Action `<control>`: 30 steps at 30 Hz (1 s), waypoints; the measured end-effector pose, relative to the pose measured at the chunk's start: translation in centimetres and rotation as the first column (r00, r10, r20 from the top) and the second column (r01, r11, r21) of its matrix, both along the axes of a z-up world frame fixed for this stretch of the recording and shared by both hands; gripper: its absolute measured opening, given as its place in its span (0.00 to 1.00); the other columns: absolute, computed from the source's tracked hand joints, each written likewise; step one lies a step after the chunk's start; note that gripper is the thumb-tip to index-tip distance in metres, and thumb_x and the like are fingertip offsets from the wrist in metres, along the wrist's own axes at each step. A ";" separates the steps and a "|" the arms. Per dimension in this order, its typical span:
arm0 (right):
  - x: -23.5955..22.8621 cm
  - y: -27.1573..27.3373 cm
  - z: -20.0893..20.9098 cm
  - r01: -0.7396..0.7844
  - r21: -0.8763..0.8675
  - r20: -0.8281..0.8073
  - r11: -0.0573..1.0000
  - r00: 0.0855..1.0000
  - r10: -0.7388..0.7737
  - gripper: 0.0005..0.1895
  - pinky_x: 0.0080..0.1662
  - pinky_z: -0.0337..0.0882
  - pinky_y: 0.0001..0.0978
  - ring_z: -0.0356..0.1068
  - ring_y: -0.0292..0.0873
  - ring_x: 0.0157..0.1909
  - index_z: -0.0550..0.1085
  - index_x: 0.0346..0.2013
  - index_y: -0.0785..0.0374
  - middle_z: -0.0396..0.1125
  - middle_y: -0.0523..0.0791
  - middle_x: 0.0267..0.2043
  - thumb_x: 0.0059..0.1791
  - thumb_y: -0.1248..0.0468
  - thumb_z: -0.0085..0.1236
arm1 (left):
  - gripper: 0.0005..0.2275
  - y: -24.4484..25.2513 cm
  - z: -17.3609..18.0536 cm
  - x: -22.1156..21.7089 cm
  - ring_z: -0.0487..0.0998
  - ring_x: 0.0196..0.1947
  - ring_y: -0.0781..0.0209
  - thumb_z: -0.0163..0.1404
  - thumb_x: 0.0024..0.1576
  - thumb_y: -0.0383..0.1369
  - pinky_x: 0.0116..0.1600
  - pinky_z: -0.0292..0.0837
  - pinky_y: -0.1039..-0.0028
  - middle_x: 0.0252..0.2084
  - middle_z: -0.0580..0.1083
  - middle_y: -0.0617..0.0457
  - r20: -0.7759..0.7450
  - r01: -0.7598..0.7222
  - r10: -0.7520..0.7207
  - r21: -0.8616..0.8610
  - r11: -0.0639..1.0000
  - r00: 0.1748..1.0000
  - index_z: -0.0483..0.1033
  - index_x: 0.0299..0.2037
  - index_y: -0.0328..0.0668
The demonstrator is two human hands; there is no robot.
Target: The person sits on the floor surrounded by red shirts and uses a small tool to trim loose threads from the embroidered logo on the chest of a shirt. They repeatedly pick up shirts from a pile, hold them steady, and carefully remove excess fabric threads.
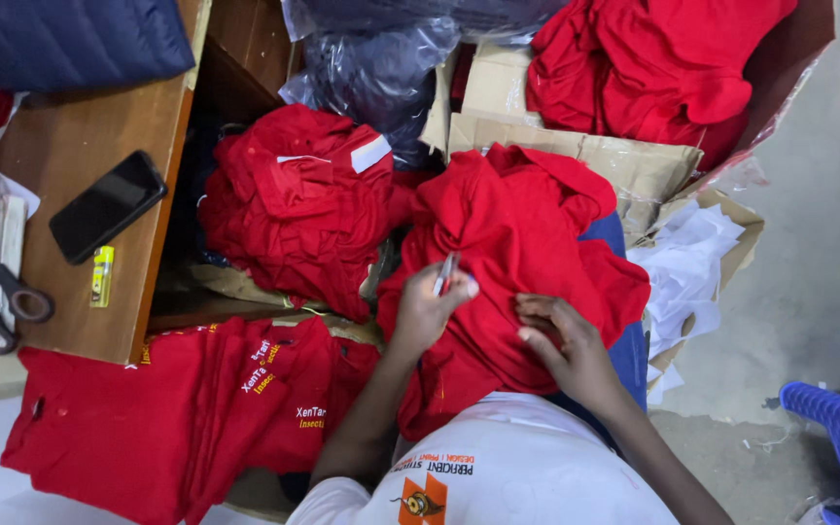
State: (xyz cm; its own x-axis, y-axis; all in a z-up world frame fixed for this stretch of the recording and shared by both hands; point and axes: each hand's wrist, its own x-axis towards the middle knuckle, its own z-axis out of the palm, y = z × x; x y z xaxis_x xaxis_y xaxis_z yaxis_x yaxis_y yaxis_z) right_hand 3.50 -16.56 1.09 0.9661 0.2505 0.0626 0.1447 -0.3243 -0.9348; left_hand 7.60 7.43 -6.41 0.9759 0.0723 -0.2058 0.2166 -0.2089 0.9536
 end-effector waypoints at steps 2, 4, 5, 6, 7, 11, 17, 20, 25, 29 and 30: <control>0.3 0.2 -0.3 -0.094 0.070 0.030 0.993 0.995 0.093 0.21 0.57 0.75 0.54 0.73 0.63 0.59 0.75 0.56 0.68 0.72 0.57 0.58 0.50 0.65 0.67 | 0.08 -0.4 4.9 -1.9 0.73 0.24 0.70 0.69 0.49 0.36 0.32 0.67 0.79 0.22 0.73 0.58 0.030 0.114 -0.111 -0.187 0.976 0.993 0.84 0.32 0.46; 0.2 1.2 0.2 -0.200 0.141 0.064 0.970 0.979 0.192 0.31 0.62 0.72 0.56 0.68 0.66 0.66 0.71 0.63 0.69 0.67 0.60 0.65 0.47 0.64 0.71 | 0.07 -0.3 9.0 -4.2 0.70 0.15 0.75 0.68 0.51 0.32 0.24 0.65 0.86 0.16 0.70 0.59 0.078 0.215 -0.200 -0.362 0.907 0.977 0.82 0.29 0.42; 0.0 2.0 0.9 -0.309 0.082 0.081 0.948 0.950 0.303 0.24 0.59 0.73 0.59 0.70 0.68 0.62 0.73 0.59 0.70 0.69 0.60 0.60 0.51 0.63 0.65 | 0.10 -0.2 10.8 -5.3 0.70 0.18 0.72 0.70 0.47 0.35 0.26 0.64 0.82 0.18 0.70 0.57 0.118 0.249 -0.221 -0.348 0.904 0.968 0.81 0.27 0.43; -0.1 2.9 1.6 -0.409 0.022 0.095 0.912 0.909 0.405 0.18 0.56 0.74 0.63 0.72 0.71 0.58 0.74 0.56 0.71 0.70 0.61 0.54 0.55 0.62 0.59 | 0.13 0.0 12.6 -6.2 0.69 0.20 0.69 0.72 0.43 0.38 0.28 0.63 0.78 0.20 0.71 0.55 0.159 0.288 -0.248 -0.332 0.898 0.956 0.80 0.24 0.44; -0.3 2.8 0.7 -0.410 0.024 0.094 0.912 0.909 0.406 0.18 0.56 0.74 0.63 0.72 0.71 0.58 0.74 0.56 0.71 0.70 0.61 0.54 0.55 0.62 0.59 | 0.13 0.9 13.8 -7.0 0.69 0.20 0.69 0.72 0.43 0.38 0.28 0.63 0.78 0.20 0.71 0.55 0.158 0.286 -0.247 -0.331 0.899 0.956 0.80 0.24 0.44; -1.6 1.0 -1.8 -0.751 0.096 0.046 0.653 0.658 0.751 0.26 0.43 0.68 0.39 0.70 0.47 0.37 0.72 0.37 0.62 0.68 0.45 0.35 0.62 0.47 0.32 | 0.03 7.1 12.4 -8.1 0.71 0.30 0.62 0.58 0.47 0.21 0.33 0.65 0.76 0.29 0.71 0.51 0.291 -0.136 0.234 -0.321 0.937 0.928 0.80 0.29 0.39; -3.4 -8.1 -2.9 -0.503 -0.077 -0.190 0.861 0.855 0.483 0.14 0.40 0.72 0.31 0.74 0.38 0.36 0.80 0.47 0.55 0.72 0.41 0.36 0.56 0.55 0.49 | 0.07 12.7 8.0 -7.2 0.72 0.25 0.69 0.63 0.55 0.30 0.32 0.65 0.79 0.32 0.76 0.54 0.141 -0.344 0.395 -0.287 0.894 0.908 0.79 0.37 0.41; -3.9 -9.5 -1.3 -0.470 -0.079 -0.235 0.879 0.866 0.442 0.18 0.32 0.71 0.28 0.71 0.34 0.25 0.81 0.44 0.55 0.69 0.38 0.24 0.56 0.51 0.46 | 0.05 11.1 6.3 -7.7 0.80 0.34 0.68 0.61 0.56 0.33 0.43 0.73 0.76 0.36 0.81 0.55 -0.049 0.146 -0.153 -0.134 0.980 0.987 0.82 0.37 0.44; -3.3 -6.2 0.0 -0.528 -0.180 -0.133 0.830 0.849 0.511 0.16 0.43 0.77 0.31 0.84 0.40 0.42 0.80 0.46 0.55 0.83 0.40 0.42 0.56 0.53 0.46 | 0.08 7.5 4.4 -8.4 0.71 0.31 0.72 0.63 0.55 0.37 0.36 0.61 0.73 0.27 0.74 0.63 -0.330 0.494 -0.447 0.072 0.867 0.832 0.78 0.29 0.47; -2.7 -2.5 0.9 -0.550 -0.167 -0.183 0.818 0.833 0.522 0.15 0.41 0.72 0.34 0.79 0.42 0.37 0.76 0.40 0.56 0.77 0.42 0.36 0.58 0.52 0.44 | 0.17 6.4 4.9 -9.0 0.62 0.27 0.75 0.58 0.61 0.46 0.32 0.52 0.72 0.25 0.61 0.67 -0.376 0.413 -0.372 0.031 0.910 0.849 0.69 0.25 0.51; -2.5 -1.4 1.2 -0.597 -0.165 -0.238 0.785 0.797 0.556 0.15 0.39 0.69 0.35 0.76 0.41 0.34 0.74 0.37 0.55 0.74 0.41 0.32 0.58 0.51 0.44 | 0.20 6.1 5.0 -9.1 0.60 0.26 0.75 0.58 0.61 0.49 0.31 0.50 0.72 0.24 0.60 0.67 -0.364 0.380 -0.354 0.000 0.925 0.861 0.65 0.23 0.53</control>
State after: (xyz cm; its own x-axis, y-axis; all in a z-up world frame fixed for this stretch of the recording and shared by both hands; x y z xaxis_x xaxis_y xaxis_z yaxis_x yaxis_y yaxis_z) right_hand 0.99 -18.00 2.25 0.6262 0.7506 -0.2109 0.2200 -0.4295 -0.8758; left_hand -1.54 13.56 -1.41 0.7989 -0.2504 -0.5468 0.4282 -0.4016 0.8095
